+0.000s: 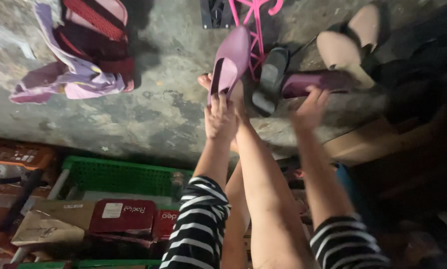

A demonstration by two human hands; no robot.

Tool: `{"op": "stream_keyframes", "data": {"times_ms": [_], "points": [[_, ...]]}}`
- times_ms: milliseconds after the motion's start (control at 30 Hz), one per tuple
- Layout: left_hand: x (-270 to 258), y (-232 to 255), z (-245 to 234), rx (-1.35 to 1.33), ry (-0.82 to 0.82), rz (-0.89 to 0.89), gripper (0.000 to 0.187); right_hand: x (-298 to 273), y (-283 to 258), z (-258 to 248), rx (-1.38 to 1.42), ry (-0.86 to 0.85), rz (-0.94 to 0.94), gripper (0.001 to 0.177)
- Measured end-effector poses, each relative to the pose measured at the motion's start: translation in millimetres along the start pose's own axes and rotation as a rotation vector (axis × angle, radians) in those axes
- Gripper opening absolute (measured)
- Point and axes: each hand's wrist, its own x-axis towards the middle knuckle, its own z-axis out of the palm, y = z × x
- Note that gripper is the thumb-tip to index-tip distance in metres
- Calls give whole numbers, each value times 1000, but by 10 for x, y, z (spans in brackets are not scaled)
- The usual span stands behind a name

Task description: The recorder is cleaning and organizing various pairs of shoes and slippers on a garage floor.

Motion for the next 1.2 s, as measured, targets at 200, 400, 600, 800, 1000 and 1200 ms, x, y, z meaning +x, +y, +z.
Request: {"op": "stream_keyframes", "data": {"times_ms": [200,400,600,800,1000,1200], "points": [[-4,-236,-105,-110,-230,-31,38,180,-2018,725,1067,-478,181,34],[-243,-248,-223,-229,-97,-92,57,172,-2210,789,1037,-434,151,29],[-448,-291,-829,-311,32,-263,44,103,-2290,472,950,-407,123,25],[-729,-372,-1269,-366,-25,-537,52,-31,-2283,828,14,-19,-605,14],[-1009,-725,-1391,-506,36,-569,54,-195,-2824,-81,-217,-587,-555,20],[-1091,-1228,-1244,-713,-109,-543,71,-850,-2793,-256,-48,-1063,-546,35]]}}
